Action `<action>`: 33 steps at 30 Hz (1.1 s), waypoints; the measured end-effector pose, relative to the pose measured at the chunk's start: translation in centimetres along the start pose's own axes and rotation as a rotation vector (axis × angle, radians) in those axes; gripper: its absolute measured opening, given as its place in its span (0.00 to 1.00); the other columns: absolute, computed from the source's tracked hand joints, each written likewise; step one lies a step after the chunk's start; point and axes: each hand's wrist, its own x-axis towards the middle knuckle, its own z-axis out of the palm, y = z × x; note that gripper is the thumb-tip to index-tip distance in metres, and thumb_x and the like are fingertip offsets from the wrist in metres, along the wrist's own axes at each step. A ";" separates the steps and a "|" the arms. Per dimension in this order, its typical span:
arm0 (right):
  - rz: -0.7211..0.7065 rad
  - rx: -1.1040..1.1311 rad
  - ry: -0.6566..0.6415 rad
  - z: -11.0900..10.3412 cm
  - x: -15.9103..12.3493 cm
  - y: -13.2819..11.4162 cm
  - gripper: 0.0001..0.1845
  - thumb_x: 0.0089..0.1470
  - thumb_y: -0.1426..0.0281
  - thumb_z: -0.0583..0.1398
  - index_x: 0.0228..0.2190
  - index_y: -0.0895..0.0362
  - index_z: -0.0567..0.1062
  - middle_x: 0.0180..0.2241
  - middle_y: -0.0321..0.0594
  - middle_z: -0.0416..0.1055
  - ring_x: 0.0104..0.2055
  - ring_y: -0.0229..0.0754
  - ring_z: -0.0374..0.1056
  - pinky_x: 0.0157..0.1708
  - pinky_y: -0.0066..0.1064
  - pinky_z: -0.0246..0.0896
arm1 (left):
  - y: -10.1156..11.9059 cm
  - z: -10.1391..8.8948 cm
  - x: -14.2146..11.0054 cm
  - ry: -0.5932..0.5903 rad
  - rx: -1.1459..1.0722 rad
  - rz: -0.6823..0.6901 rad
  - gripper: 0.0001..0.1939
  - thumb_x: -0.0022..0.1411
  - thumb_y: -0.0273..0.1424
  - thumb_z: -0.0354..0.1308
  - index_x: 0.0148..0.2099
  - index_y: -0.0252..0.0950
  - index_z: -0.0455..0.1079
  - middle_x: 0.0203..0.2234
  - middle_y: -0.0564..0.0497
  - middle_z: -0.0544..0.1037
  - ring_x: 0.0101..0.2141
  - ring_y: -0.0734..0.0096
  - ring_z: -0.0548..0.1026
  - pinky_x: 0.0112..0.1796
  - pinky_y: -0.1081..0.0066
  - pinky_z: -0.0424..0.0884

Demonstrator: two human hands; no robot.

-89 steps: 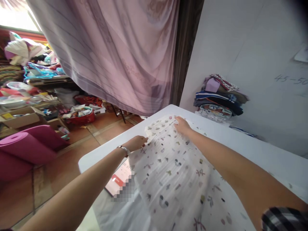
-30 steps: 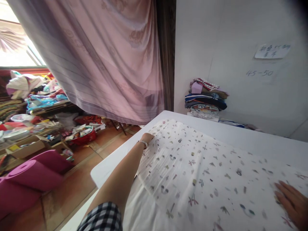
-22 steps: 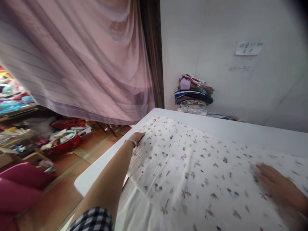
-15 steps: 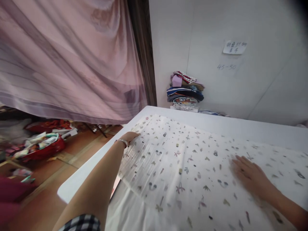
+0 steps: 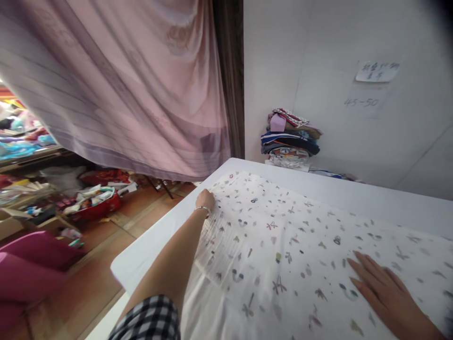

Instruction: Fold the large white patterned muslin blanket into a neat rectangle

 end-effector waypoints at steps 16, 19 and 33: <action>-0.030 0.007 0.131 2.0 -0.3 0.0 0.29 0.53 0.52 0.48 0.56 0.45 0.63 0.60 0.36 0.53 0.60 0.55 0.51 0.57 0.54 0.46 | 1.8 -0.8 0.4 -0.094 0.053 0.068 0.12 0.55 0.39 0.53 0.35 0.38 0.72 0.36 0.48 0.78 0.37 0.66 0.74 0.32 0.73 0.65; -0.058 0.040 0.131 2.0 -0.2 -0.6 0.29 0.53 0.52 0.49 0.55 0.44 0.63 0.60 0.34 0.54 0.60 0.55 0.52 0.58 0.53 0.45 | 1.9 -0.6 0.0 -0.043 0.064 0.040 0.12 0.54 0.39 0.53 0.36 0.39 0.72 0.37 0.47 0.77 0.37 0.63 0.74 0.33 0.71 0.65; -0.058 0.004 0.118 1.9 -0.2 -1.0 0.30 0.54 0.52 0.48 0.57 0.46 0.61 0.61 0.34 0.51 0.61 0.53 0.51 0.59 0.53 0.44 | 2.5 -1.1 -1.9 -0.181 0.054 0.158 0.16 0.56 0.44 0.50 0.32 0.39 0.72 0.30 0.51 0.78 0.32 0.68 0.74 0.31 0.73 0.64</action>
